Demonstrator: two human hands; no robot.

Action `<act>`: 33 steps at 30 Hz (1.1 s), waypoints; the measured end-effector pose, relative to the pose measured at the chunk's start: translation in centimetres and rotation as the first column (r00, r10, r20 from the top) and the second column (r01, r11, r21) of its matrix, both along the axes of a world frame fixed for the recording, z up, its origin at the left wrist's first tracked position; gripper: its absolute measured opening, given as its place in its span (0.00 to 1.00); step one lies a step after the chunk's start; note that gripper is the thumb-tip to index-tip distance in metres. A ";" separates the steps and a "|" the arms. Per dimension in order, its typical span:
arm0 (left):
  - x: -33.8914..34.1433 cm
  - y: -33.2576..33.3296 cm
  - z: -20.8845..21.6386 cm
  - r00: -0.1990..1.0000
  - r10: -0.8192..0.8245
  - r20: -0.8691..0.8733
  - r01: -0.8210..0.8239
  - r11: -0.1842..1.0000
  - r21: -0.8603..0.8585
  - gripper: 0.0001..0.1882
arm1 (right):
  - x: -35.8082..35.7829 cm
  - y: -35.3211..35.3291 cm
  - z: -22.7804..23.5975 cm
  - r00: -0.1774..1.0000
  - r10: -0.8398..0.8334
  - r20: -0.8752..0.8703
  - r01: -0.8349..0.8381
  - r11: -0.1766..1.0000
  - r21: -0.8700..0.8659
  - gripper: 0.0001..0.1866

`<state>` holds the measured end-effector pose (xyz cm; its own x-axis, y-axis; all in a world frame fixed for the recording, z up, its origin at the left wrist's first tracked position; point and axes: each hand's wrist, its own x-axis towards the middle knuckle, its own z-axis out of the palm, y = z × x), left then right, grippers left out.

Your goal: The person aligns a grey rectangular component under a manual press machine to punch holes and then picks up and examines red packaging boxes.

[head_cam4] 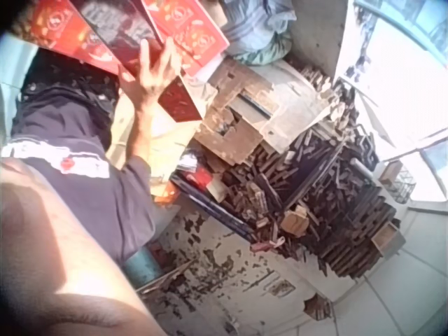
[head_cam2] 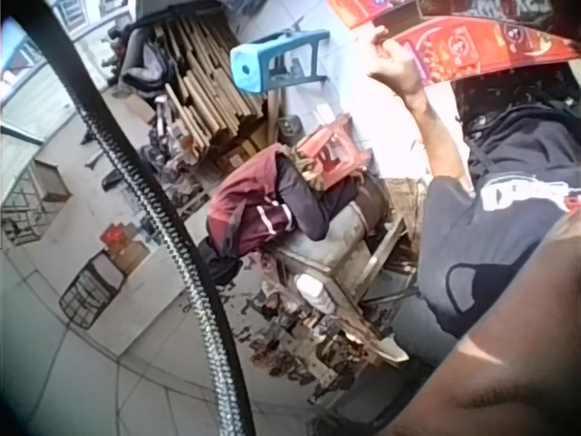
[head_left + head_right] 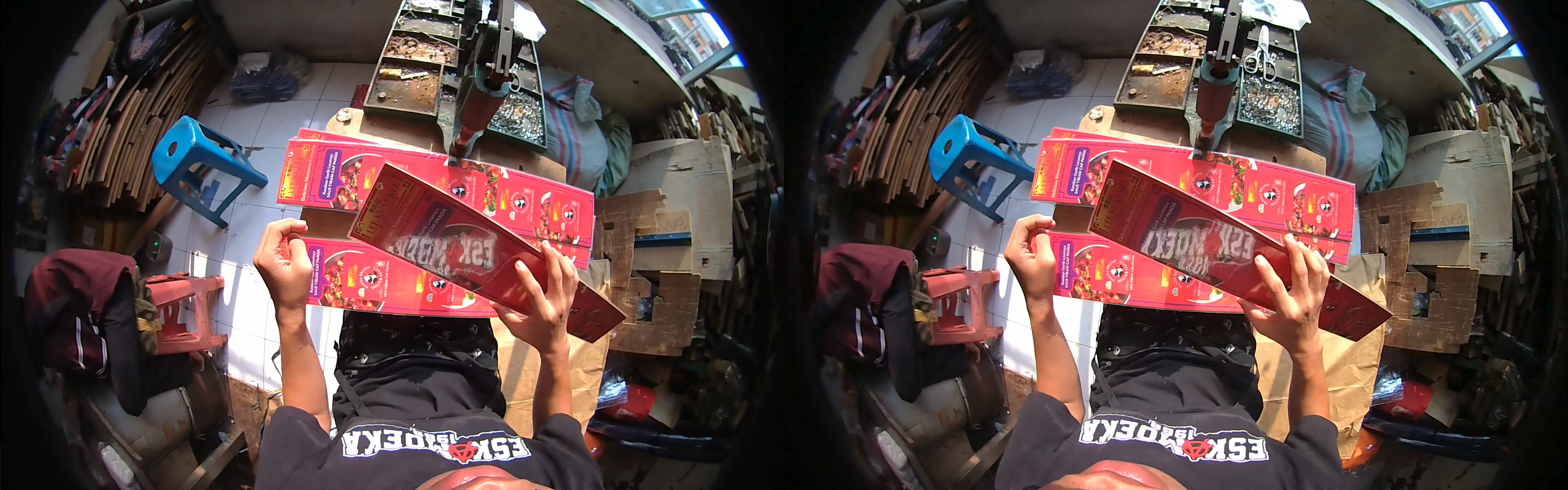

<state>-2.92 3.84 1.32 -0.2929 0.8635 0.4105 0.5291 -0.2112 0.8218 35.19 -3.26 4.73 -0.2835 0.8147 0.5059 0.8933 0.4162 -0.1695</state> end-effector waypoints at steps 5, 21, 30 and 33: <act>0.8 -1.2 -0.9 0.976 0.062 0.208 -0.072 0.997 0.042 0.11 | -2.6 4.3 3.0 0.995 0.091 0.045 -0.091 0.996 0.012 0.41; 0.2 0.3 2.3 0.940 -0.039 -0.338 0.030 0.999 -0.032 0.24 | 0.3 4.5 -0.6 0.970 -0.207 0.124 0.232 0.942 -0.243 0.47; -1.3 5.1 1.4 0.786 -0.139 -0.603 -0.025 0.967 -0.255 0.51 | 12.6 0.2 -4.7 0.839 -0.527 -0.132 0.469 0.826 -0.313 0.54; -1.3 5.8 0.4 0.841 -0.189 -0.507 0.039 0.956 -0.292 0.51 | 11.6 1.2 -3.3 0.677 -0.584 -0.449 0.366 0.796 -0.483 0.53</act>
